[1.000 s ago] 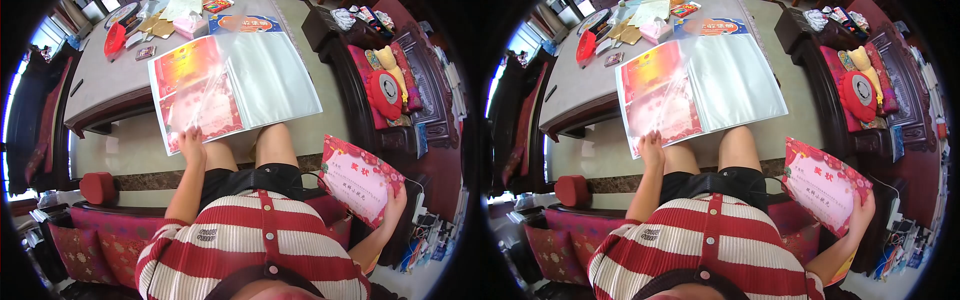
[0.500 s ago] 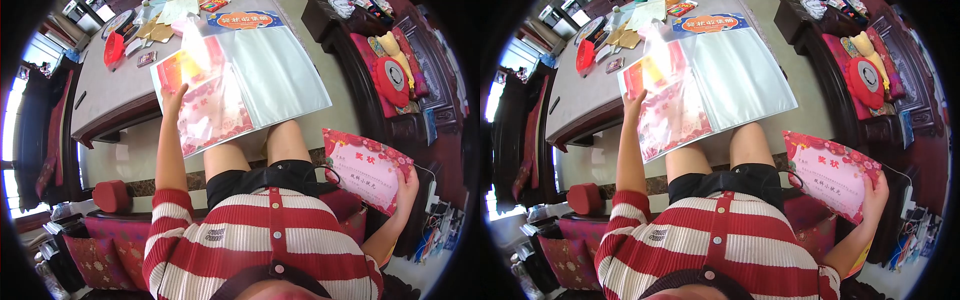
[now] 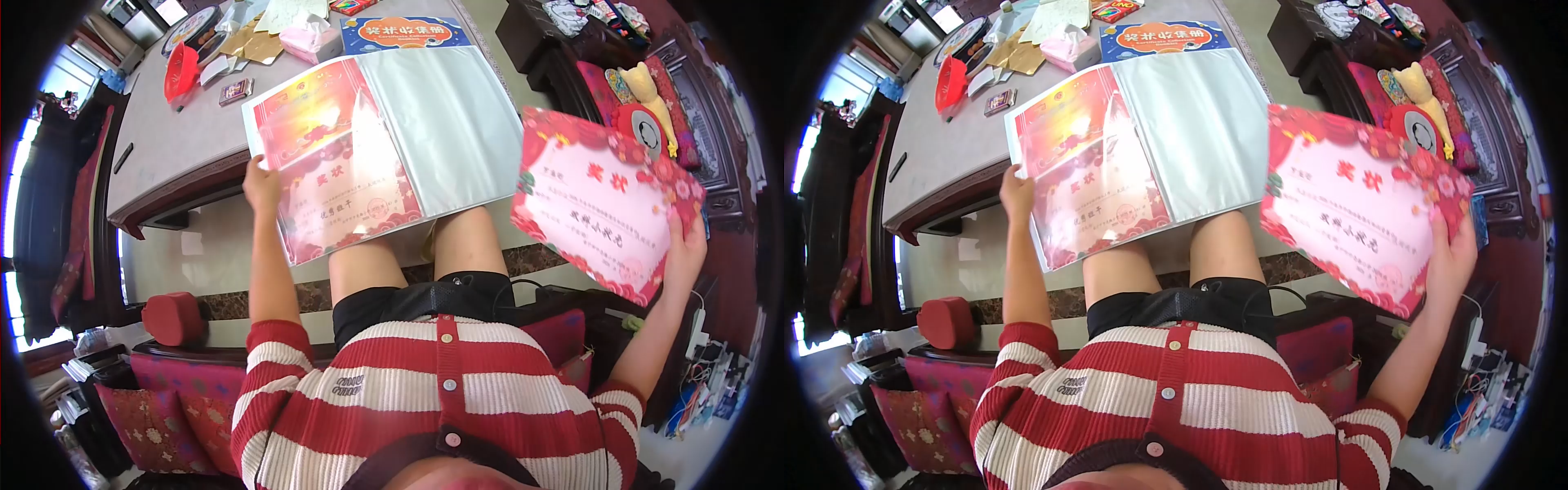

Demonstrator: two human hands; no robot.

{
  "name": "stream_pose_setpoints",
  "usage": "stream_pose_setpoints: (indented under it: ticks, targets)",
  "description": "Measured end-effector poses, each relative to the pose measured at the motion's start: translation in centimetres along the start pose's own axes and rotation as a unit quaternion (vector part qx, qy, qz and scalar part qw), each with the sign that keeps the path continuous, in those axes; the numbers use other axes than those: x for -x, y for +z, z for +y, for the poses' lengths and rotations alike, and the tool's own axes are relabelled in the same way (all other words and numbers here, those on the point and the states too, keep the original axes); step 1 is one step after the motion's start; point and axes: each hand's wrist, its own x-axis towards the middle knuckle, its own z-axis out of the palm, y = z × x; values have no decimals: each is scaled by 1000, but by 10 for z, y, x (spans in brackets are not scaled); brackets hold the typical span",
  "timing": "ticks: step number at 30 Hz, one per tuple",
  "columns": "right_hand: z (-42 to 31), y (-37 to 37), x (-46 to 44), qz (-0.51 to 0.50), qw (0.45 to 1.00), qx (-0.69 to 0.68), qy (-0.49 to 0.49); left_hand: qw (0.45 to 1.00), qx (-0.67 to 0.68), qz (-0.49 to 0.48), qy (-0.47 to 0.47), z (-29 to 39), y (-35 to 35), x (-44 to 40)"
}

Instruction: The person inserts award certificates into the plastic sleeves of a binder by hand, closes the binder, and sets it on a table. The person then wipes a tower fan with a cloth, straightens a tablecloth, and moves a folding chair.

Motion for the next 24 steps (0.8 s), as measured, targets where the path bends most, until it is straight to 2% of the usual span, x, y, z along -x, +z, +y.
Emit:
stream_pose_setpoints:
  ticks: [1, 3, 4, 5, 6, 7, 8, 10, 11, 12, 13, 14, 15, 16, 17, 18, 19, 20, 21, 22, 23, 24]
  targets:
    - [-4, 20, -16, -2, 1000, -9, -6, 999, -40, 17, 7, -19, -7, -13]
    - [-12, 55, -46, -28, 1000, -11, 0, 1000, -12, -24, -9, -30, -23, -24]
    - [-10, 70, -61, -32, 998, 53, -24, 999, -21, -45, -14, -33, -25, -25]
    - [-14, 90, -75, -31, 996, 42, -66, 997, -31, -68, -18, -35, -27, -28]
    - [-30, 105, -87, -23, 990, 112, -77, 995, -39, -92, -21, -34, -28, -30]
    - [-35, 120, -97, 19, 975, 181, -130, 993, -88, -79, -19, -35, -26, -32]
    - [-37, 137, -108, 55, 962, 156, -219, 989, -133, -69, -16, -36, -22, -32]
    - [-52, 158, -120, 36, 969, 154, -191, 977, -199, -68, -24, -31, -15, -25]
    - [-67, 168, -118, 44, 967, 153, -199, 976, -219, -9, -17, -17, -12, -16]
    - [-72, 179, -121, 58, 953, 203, -215, 986, -164, -19, -22, 12, -15, -10]
    - [-85, 197, -119, 61, 951, 194, -235, 993, -111, -28, -31, 37, -14, -2]
    - [-104, 211, -107, 6, 968, 149, -203, 997, 27, -77, 0, 52, -1, 8]
    - [-117, 231, -90, -5, 956, 211, -205, 979, 162, -123, 32, 70, 12, 19]
    - [-135, 253, -67, -64, 957, 202, -200, 922, 332, -196, 45, 99, 21, 40]
    - [-139, 277, -45, -139, 941, 218, -220, 820, 503, -267, 58, 118, 32, 59]
    - [-133, 308, -23, -199, 944, 146, -220, 679, 639, -359, -45, 138, 36, 76]
    - [-134, 334, -3, -251, 942, 91, -203, 497, 741, -429, -142, 151, 37, 87]
    - [-131, 357, 15, -316, 926, 40, -202, 517, 726, -397, -218, 147, 49, 90]
    - [-115, 382, 26, -404, 889, -102, -188, 532, 708, -361, -292, 140, 60, 91]
    - [-101, 391, 32, -433, 882, -117, -147, 529, 706, -346, -319, 134, 63, 85]
    - [-93, 395, 33, -461, 871, -131, -106, 599, 659, -338, -305, 126, 64, 81]
    - [-85, 388, 26, -483, 858, -175, -3, 665, 606, -326, -290, 119, 64, 77]
